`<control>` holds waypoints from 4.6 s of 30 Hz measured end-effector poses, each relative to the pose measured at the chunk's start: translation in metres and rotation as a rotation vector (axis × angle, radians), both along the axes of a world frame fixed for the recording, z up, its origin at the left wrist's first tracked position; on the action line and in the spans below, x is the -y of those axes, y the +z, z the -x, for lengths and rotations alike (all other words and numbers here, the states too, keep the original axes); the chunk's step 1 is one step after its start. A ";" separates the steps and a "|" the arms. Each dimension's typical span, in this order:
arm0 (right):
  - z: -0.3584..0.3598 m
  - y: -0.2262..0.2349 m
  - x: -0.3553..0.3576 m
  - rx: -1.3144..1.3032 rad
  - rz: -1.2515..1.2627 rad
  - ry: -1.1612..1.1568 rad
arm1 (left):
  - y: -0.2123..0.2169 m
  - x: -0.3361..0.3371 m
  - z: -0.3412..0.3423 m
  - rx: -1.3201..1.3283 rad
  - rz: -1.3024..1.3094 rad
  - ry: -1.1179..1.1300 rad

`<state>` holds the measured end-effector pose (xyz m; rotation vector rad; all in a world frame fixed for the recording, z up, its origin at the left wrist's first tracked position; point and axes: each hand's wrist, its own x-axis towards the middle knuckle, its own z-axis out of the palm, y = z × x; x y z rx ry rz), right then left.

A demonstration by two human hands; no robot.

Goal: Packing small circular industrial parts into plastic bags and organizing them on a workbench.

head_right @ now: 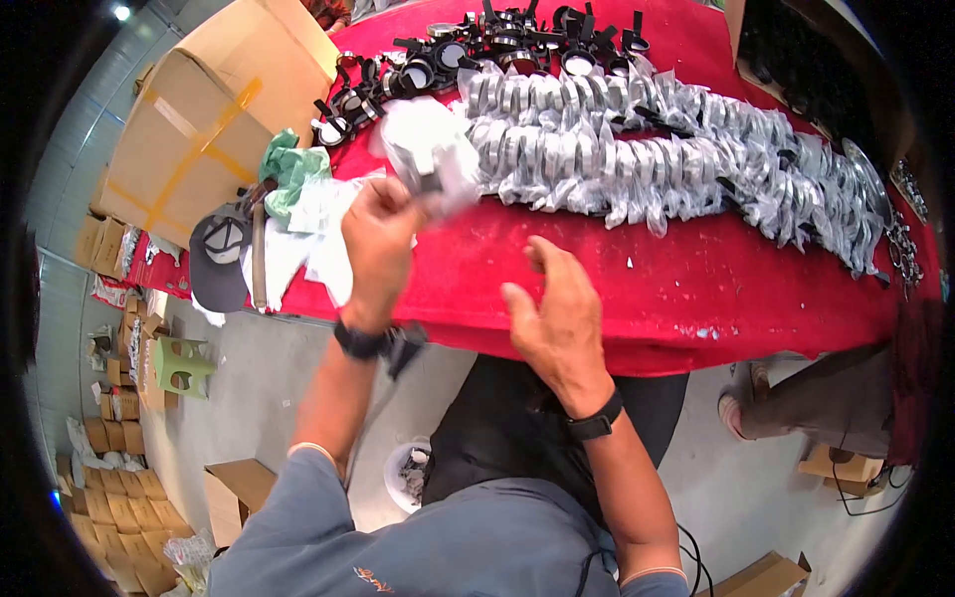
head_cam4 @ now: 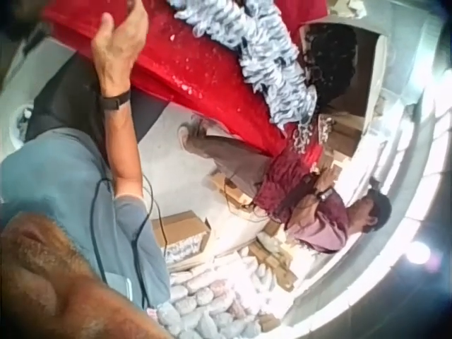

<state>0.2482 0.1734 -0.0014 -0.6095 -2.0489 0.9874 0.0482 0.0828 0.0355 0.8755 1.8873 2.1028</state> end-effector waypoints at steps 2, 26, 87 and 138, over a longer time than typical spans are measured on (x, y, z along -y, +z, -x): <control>-0.006 -0.015 -0.018 0.048 -0.064 -0.106 | 0.013 -0.025 0.072 -0.376 0.179 0.074; 0.012 -0.037 -0.026 0.100 -0.114 -0.178 | -0.021 -0.158 0.264 -0.716 0.871 -0.522; -0.021 0.012 0.030 -0.251 1.094 0.601 | -0.046 0.054 -0.093 0.235 0.091 -0.620; -0.106 0.000 0.011 -0.399 0.773 0.066 | 0.027 0.012 -0.063 0.536 0.018 -0.948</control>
